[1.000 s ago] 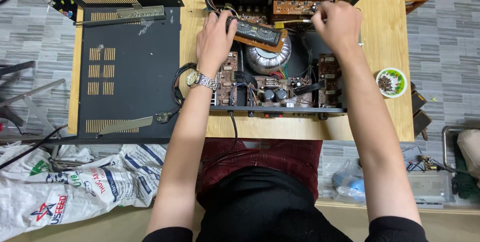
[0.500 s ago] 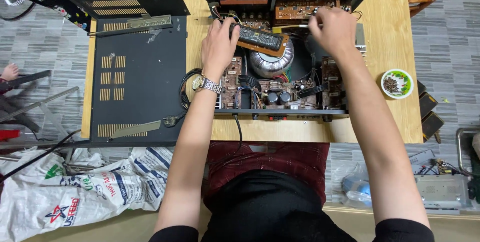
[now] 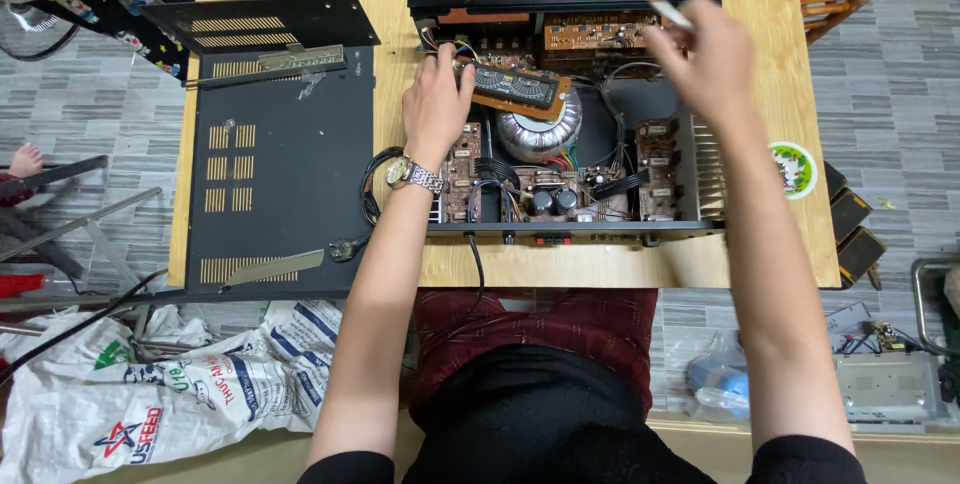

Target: Cleaning the internal components of an open amplifier with a brush

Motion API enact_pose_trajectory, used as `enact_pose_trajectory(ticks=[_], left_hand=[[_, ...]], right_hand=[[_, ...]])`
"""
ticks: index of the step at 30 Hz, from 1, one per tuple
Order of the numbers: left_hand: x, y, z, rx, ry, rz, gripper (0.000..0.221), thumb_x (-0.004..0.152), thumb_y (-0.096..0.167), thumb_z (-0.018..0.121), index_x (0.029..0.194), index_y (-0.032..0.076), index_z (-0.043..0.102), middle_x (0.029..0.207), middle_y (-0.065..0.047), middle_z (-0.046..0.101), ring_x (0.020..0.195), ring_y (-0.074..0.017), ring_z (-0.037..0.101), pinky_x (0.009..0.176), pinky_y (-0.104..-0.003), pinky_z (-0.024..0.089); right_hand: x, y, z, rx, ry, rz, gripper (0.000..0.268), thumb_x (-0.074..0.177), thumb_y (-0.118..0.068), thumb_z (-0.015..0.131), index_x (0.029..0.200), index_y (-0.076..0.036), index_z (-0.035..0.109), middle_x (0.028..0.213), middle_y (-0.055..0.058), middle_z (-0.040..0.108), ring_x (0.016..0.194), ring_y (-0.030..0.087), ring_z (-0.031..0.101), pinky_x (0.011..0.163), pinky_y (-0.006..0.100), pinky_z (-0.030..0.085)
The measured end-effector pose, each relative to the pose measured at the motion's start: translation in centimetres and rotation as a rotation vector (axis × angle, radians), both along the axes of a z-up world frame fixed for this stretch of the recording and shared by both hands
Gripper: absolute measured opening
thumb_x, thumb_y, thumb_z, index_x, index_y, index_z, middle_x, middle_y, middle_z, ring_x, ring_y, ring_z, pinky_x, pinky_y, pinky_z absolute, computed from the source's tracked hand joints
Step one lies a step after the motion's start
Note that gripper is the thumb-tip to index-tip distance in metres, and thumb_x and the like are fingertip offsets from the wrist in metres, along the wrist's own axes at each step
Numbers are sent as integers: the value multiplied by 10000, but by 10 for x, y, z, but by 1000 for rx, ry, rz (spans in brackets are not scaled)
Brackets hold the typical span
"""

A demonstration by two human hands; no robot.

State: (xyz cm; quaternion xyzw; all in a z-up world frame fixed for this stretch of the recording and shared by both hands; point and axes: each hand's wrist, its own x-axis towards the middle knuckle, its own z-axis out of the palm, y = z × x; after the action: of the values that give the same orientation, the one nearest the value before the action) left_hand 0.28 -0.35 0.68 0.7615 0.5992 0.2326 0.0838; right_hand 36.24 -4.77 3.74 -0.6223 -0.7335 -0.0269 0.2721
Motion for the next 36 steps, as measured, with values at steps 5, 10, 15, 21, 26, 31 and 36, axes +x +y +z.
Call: enact_pose_trajectory(ticks=[5,10,15,21,26,31,36], left_hand=[[1,1,-2,6,47,2,294,1076,339,492,1123,50,503,907,-133,624,761,-319,642,527,-453,504],[1,0,-1,3,18,4,288,1079,348,491,1092,60,500,923,-134,629,726,-320,645,510,-446,493],[-2,-2,2,-20,-10,-10,291,1084,359,463,1104,71,493,957,-114,639,691,-289,635,511,-434,490],[0,-2,11,-31,-64,-22,296,1073,365,477,1129,75,496,1027,-120,653,715,-322,640,573,-461,481],[0,-1,9,-72,-50,-25,464,1073,412,435,1296,22,549,1269,-141,632,974,-344,670,699,-500,529],[1,1,7,-40,-57,-13,466,1071,401,462,1311,16,570,1250,-143,633,1003,-352,664,725,-512,530],[2,-2,8,-43,-51,7,449,1066,393,481,1295,18,572,1232,-142,630,976,-369,674,722,-532,527]], right_hand=[[82,-82,6,83,383,-170,409,1285,-56,620,936,-81,407,821,14,403,756,155,322,677,384,239],[160,-186,-104,157,270,-470,364,1279,-189,643,989,-23,501,836,131,524,782,333,480,719,497,358],[157,-267,-163,40,327,-644,325,1258,-229,618,1006,-46,525,870,109,592,738,282,535,697,466,414],[145,-267,-186,-12,263,-742,365,1194,-317,641,993,-32,531,895,175,669,825,490,647,723,575,441],[129,-245,-180,-95,176,-833,426,1155,-385,541,940,-17,561,894,260,706,848,561,630,665,633,410],[132,-240,-190,-77,103,-872,413,1138,-327,535,844,-41,483,828,281,647,772,571,592,619,621,379],[140,-244,-204,-44,107,-879,411,1145,-327,529,850,-42,506,763,250,647,716,537,600,594,600,383]])
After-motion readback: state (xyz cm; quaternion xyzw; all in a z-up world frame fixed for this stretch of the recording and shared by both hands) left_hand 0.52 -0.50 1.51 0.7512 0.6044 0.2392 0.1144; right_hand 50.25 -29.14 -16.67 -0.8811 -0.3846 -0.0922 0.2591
